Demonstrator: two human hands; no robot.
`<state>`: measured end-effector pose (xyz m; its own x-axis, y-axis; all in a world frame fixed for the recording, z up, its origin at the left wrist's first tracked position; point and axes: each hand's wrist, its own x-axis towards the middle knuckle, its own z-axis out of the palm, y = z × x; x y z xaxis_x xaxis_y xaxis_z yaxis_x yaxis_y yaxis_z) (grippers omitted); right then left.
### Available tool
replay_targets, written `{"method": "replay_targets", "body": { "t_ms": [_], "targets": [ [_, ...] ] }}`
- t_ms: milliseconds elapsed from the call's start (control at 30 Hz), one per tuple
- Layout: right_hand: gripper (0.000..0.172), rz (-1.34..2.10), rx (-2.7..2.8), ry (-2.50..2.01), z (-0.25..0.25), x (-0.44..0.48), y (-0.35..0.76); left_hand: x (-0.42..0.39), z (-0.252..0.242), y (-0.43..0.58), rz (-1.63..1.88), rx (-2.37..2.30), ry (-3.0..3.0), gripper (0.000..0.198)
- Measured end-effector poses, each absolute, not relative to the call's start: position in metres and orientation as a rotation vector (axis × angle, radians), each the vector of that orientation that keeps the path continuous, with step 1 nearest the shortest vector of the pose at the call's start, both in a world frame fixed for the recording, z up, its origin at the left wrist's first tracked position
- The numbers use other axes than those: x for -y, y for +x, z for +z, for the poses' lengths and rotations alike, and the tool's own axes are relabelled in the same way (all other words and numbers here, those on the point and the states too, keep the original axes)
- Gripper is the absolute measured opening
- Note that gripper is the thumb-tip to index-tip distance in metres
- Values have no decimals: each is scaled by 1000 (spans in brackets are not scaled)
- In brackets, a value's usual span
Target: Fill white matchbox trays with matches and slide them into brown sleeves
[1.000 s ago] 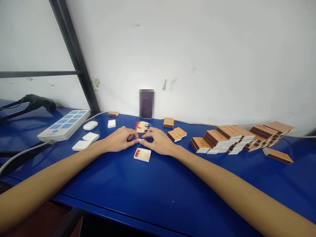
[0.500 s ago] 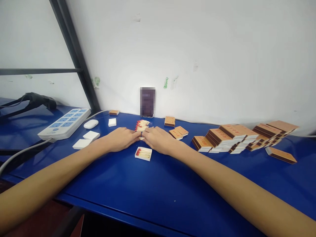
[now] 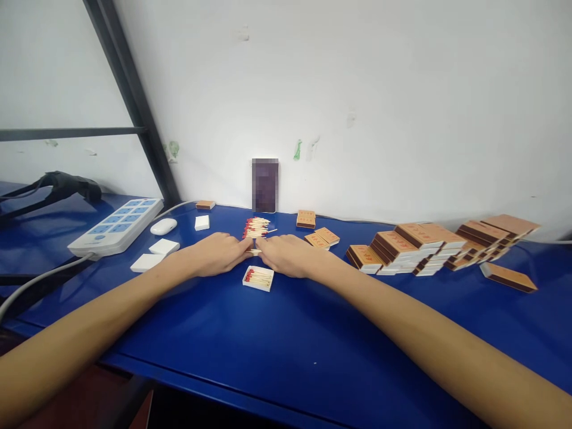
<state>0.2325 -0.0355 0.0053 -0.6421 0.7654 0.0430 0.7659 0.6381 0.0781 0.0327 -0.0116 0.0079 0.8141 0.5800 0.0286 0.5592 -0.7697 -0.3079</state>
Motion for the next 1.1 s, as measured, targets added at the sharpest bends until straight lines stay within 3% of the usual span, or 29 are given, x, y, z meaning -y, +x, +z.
{"method": "replay_targets", "body": {
  "t_ms": [300,633,800,1100],
  "targets": [
    [28,258,2827,-1428,54,69,243,36,28,28,-130,786,-3115,38],
    [23,448,2858,-1495,49,79,230,35,21,21,-279,725,-3273,23],
    [16,562,2808,-1413,51,79,230,35,23,18,-346,732,-3239,36],
    [17,480,2775,-1332,50,73,232,34,16,19,-294,743,-3215,39]
  ]
}}
